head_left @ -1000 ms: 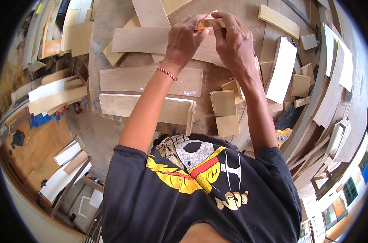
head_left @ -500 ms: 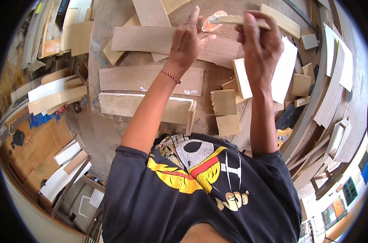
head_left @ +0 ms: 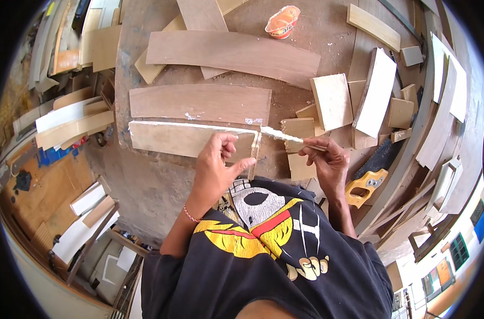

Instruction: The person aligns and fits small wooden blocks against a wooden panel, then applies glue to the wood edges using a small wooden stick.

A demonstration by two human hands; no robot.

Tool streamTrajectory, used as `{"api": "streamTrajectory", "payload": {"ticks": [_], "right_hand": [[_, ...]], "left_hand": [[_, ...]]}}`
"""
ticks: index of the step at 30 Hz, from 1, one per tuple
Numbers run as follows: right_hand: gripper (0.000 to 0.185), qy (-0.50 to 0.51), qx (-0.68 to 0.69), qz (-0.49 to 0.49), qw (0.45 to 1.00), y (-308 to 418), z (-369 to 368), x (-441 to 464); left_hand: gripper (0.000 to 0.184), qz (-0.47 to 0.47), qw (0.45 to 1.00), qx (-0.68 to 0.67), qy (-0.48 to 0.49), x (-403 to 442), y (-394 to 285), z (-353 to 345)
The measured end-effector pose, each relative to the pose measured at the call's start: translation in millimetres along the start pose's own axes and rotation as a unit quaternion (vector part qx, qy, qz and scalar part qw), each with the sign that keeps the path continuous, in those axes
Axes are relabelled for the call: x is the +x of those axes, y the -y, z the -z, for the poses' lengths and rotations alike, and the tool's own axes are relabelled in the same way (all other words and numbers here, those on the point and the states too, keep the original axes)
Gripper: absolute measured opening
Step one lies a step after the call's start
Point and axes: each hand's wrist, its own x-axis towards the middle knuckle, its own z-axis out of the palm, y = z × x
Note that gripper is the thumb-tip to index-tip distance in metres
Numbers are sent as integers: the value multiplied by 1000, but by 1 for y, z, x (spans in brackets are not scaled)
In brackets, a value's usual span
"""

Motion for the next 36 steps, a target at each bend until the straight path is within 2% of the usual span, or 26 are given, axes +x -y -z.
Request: {"api": "streamTrajectory", "payload": {"ticks": [7, 15, 18, 20, 21, 23, 24, 26, 27, 28, 30, 31, 33, 36], "right_hand": [[16, -16, -81, -23, 996, -7, -15, 4], [12, -9, -146, 0, 989, 5, -19, 10], [11, -35, -134, 7, 990, 4, -18, 14], [11, -56, -125, 7, 991, 3, -16, 18], [12, -75, -111, -1, 991, 2, -16, 21], [15, -93, -121, 5, 988, 2, -15, 26], [15, -92, -121, 6, 988, -1, -13, 29], [16, -89, -118, 94, 985, -8, -8, 36], [19, -71, -129, 99, 984, -8, -5, 39], [19, -71, -130, 100, 984, -8, -3, 42], [21, -45, -164, 102, 980, -6, -2, 45], [21, -45, -164, 103, 980, -6, 0, 46], [23, -50, -155, 98, 982, -8, 1, 47], [24, -57, -119, 87, 987, -10, 2, 48]], "left_hand": [[51, -9, 1000, 5, 17, -4, 10, -15], [52, -14, 1000, 22, 11, -4, 13, -17], [51, -21, 1000, 16, 9, -2, 14, -14], [40, -26, 999, -21, -21, 3, 19, -14], [40, -27, 999, -22, -21, 7, 20, -13], [27, -99, 992, 68, -47, 20, 23, -8], [27, -99, 992, 68, -48, 28, 24, -7], [21, -201, 951, 212, -99, 43, 23, -4], [35, -188, 953, 232, -60, 50, 26, -2], [35, -188, 953, 231, -61, 56, 26, -2], [56, -274, 913, 299, -40, 68, 26, 0], [56, -275, 913, 299, -40, 72, 26, -1], [78, -274, 902, 332, 23, 77, 27, -2], [87, -297, 881, 364, 51, 84, 27, -2]]}}
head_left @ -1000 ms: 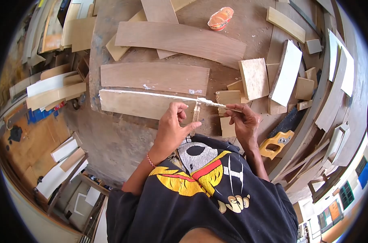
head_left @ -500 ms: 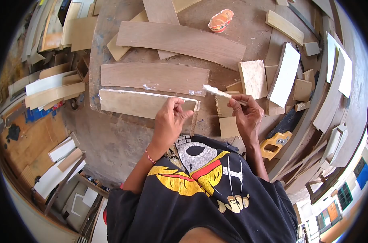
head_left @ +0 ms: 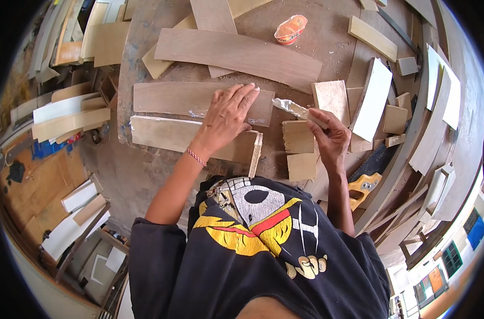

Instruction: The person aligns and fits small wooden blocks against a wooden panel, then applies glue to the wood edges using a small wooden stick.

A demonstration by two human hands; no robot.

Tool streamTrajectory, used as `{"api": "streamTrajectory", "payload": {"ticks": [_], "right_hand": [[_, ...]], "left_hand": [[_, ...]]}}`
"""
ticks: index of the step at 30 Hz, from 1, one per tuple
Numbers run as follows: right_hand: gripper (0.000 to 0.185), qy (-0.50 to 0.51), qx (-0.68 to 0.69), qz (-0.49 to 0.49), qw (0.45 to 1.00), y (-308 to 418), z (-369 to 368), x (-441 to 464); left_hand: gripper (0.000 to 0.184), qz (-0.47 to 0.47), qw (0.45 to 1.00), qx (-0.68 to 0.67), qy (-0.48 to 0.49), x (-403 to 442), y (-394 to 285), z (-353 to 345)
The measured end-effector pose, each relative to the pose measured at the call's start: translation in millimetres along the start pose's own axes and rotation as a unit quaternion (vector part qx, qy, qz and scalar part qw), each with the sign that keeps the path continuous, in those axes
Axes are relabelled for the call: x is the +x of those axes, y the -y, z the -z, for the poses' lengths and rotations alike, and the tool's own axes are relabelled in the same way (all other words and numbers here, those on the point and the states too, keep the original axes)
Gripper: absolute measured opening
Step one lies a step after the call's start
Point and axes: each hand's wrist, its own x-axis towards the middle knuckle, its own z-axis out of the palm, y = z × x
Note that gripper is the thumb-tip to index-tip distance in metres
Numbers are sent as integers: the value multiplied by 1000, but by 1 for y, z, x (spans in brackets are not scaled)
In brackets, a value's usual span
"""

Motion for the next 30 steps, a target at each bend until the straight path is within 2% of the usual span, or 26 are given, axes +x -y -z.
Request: {"api": "streamTrajectory", "payload": {"ticks": [10, 12, 15, 21, 30], "right_hand": [[24, 4, 37, -19, 999, 4, 1, 2], [25, 15, 57, 8, 998, 5, 1, 4], [27, 30, 71, 34, 996, 6, -1, 7], [30, 56, 112, 57, 990, 8, -6, 9], [28, 45, 46, 68, 996, 3, -1, 8]], "left_hand": [[103, -61, 998, 17, 18, 8, 13, 4], [107, -55, 998, -39, 9, 6, 12, 13], [109, -61, 994, -94, -15, 1, 13, 22], [109, -58, 993, -104, -15, -2, 15, 27], [110, -49, 990, -130, -10, -2, 15, 35]]}}
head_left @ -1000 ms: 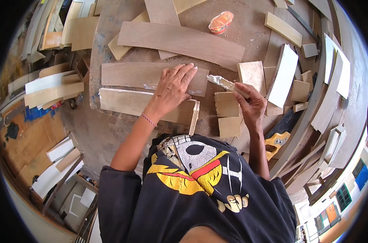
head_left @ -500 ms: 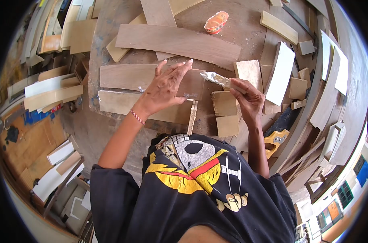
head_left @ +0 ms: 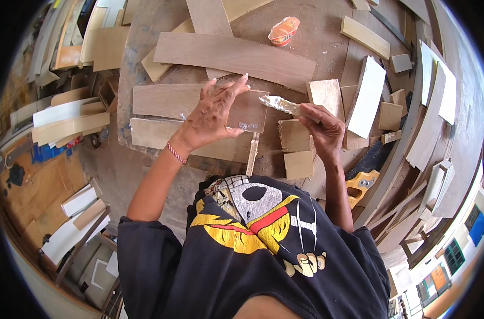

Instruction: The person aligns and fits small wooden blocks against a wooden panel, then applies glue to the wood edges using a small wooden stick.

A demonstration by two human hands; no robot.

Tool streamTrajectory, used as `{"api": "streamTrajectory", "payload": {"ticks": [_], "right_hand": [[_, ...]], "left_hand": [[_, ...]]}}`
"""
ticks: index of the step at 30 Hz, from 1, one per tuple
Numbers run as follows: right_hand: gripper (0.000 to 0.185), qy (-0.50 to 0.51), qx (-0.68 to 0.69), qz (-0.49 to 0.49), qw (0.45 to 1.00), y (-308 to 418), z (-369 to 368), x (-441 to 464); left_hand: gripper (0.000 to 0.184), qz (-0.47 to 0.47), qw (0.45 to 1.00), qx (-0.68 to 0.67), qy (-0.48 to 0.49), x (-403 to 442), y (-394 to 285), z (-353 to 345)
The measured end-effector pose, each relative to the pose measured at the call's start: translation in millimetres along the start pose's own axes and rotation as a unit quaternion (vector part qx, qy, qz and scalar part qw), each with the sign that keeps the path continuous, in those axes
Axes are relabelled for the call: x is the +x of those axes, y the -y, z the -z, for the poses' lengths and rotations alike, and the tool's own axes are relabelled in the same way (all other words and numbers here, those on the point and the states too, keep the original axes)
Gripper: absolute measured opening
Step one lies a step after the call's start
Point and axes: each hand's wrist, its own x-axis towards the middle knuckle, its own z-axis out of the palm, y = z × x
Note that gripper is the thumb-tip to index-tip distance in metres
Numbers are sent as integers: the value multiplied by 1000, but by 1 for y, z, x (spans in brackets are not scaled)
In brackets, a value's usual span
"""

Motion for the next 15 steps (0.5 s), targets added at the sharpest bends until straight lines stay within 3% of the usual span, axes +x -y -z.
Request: {"api": "streamTrajectory", "payload": {"ticks": [4, 15], "right_hand": [[29, -12, 10, 8, 1000, -1, 6, -1], [31, 7, -121, 94, 988, 20, 2, 12]], "left_hand": [[107, 6, 1000, -2, 6, 0, -2, 0], [111, 9, 1000, -12, 2, 1, 0, 0]]}}
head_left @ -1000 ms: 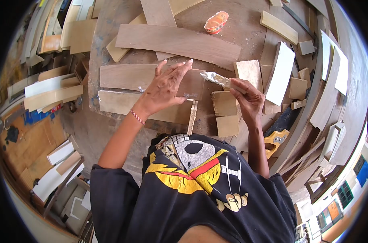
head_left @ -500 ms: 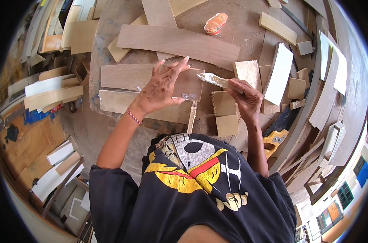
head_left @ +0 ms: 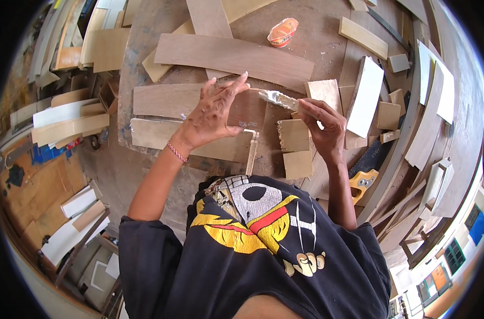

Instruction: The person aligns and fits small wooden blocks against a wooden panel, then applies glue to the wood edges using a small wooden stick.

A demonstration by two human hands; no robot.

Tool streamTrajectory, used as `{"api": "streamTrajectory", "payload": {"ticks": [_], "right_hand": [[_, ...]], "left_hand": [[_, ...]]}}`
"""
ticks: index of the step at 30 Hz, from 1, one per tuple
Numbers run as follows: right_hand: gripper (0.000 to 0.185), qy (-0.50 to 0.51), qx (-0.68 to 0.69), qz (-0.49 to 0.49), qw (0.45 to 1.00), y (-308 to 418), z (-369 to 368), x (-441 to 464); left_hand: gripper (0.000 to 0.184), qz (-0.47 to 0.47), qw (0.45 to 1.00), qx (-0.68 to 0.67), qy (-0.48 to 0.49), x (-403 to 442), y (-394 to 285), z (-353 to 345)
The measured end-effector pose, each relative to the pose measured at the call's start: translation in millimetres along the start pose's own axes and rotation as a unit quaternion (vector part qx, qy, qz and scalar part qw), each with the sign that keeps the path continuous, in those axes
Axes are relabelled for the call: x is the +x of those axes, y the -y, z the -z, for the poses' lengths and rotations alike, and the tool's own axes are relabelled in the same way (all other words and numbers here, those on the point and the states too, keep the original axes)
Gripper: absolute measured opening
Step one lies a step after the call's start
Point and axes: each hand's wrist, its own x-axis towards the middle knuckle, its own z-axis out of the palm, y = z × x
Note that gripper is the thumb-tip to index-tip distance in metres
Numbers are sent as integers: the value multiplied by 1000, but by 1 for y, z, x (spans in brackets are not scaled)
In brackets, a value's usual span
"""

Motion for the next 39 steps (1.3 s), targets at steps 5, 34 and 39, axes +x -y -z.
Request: {"api": "streamTrajectory", "payload": {"ticks": [5, 34, 39], "right_hand": [[31, 40, -12, 11, 999, 7, 3, -15], [21, 30, 315, -280, 906, -4, -15, -1], [25, 36, 318, -299, 899, -13, -17, 0]], "left_hand": [[112, 7, 1000, -5, -15, 2, -1, 4], [111, 4, 1000, -21, -15, -2, 3, 8], [112, 6, 999, -34, -14, -2, 2, 11]]}}
